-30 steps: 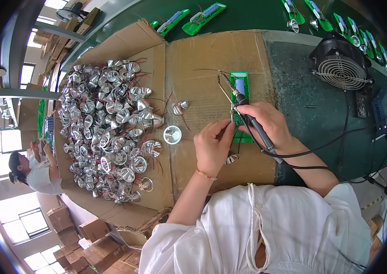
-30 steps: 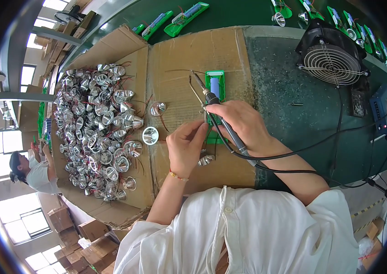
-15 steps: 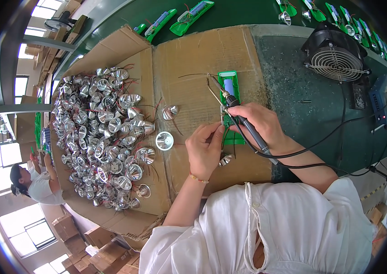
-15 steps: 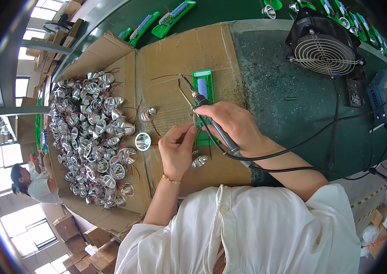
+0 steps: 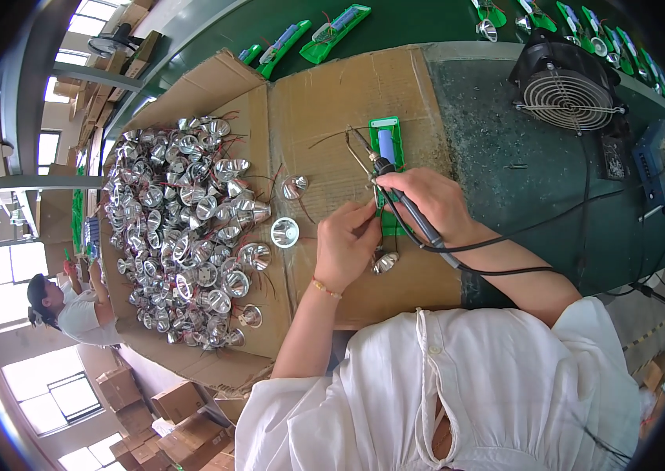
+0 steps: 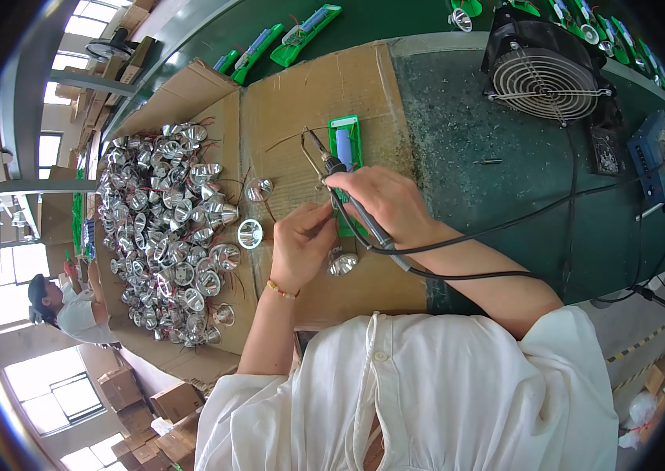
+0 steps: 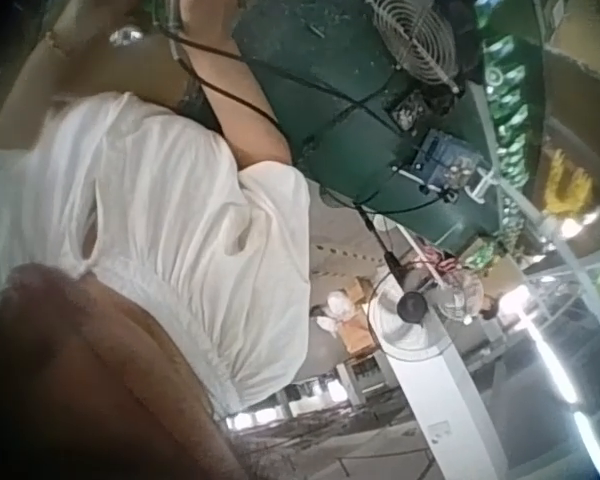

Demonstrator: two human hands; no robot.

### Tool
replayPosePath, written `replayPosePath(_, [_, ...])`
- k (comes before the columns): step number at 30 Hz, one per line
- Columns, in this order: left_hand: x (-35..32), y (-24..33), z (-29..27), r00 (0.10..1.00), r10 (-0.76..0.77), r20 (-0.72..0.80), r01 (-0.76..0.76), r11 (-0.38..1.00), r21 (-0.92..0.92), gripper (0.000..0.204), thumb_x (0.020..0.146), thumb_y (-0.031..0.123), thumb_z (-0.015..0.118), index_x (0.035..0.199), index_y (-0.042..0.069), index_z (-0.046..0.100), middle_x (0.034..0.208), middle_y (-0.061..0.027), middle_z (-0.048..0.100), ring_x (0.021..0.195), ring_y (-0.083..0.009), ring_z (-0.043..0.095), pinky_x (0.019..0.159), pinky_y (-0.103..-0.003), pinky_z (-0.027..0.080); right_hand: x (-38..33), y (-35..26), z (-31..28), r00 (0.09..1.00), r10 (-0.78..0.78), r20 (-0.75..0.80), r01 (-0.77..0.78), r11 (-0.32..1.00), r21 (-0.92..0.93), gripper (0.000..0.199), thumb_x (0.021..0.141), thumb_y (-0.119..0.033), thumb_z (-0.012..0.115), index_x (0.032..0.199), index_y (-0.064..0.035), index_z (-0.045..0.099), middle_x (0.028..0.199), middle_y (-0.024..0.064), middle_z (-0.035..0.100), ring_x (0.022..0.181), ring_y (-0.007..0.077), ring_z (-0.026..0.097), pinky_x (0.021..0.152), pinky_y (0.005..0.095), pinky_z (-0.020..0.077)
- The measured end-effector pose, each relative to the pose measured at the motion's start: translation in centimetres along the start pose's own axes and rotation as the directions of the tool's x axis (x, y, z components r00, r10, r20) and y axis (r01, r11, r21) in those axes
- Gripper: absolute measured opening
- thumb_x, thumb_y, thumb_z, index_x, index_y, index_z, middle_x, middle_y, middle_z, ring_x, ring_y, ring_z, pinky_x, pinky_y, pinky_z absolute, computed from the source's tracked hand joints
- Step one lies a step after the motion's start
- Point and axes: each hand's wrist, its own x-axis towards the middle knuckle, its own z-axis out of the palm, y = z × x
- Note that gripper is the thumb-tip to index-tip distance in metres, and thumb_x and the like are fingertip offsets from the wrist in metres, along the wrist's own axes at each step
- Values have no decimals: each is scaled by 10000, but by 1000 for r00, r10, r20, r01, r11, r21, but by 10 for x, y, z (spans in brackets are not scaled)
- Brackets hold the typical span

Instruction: Soldering wires and components into a green plastic light fixture base on an assembly line.

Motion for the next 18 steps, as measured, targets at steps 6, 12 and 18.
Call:
replayPosePath(6, [-4, 8, 15, 982, -36, -188, 93, 948, 306, 145, 756, 178, 646, 844, 73, 694, 681, -105, 647, 607, -237, 647, 573, -321, 498, -3, -2, -25, 991, -66, -120, 69, 997, 21, 436, 654, -95, 735, 1054, -69, 563, 892, 90, 617, 816, 294, 597, 694, 373, 473])
replayPosePath(12, [46, 32, 16, 991, 59, -118, 10, 859, 512, 183, 762, 214, 572, 665, 86, 660, 620, -121, 616, 569, -318, 606, 553, -386, 487, -59, -9, -89, 879, 408, -246, -360, 907, 220, 262, 807, -31, 657, 1047, -7, 555, 810, 81, 659, 749, 86, 627, 653, 219, 489])
replayPosePath(18, [237, 47, 36, 944, 258, -207, -142, 881, 450, 322, 709, 334, 693, 856, 48, 680, 779, -124, 667, 725, -287, 639, 672, -377, 497, -73, -14, -87, 777, 608, -165, -506, 758, 412, 212, 835, -4, 602, 1037, 8, 539, 838, 115, 670, 797, 130, 654, 683, 228, 497])
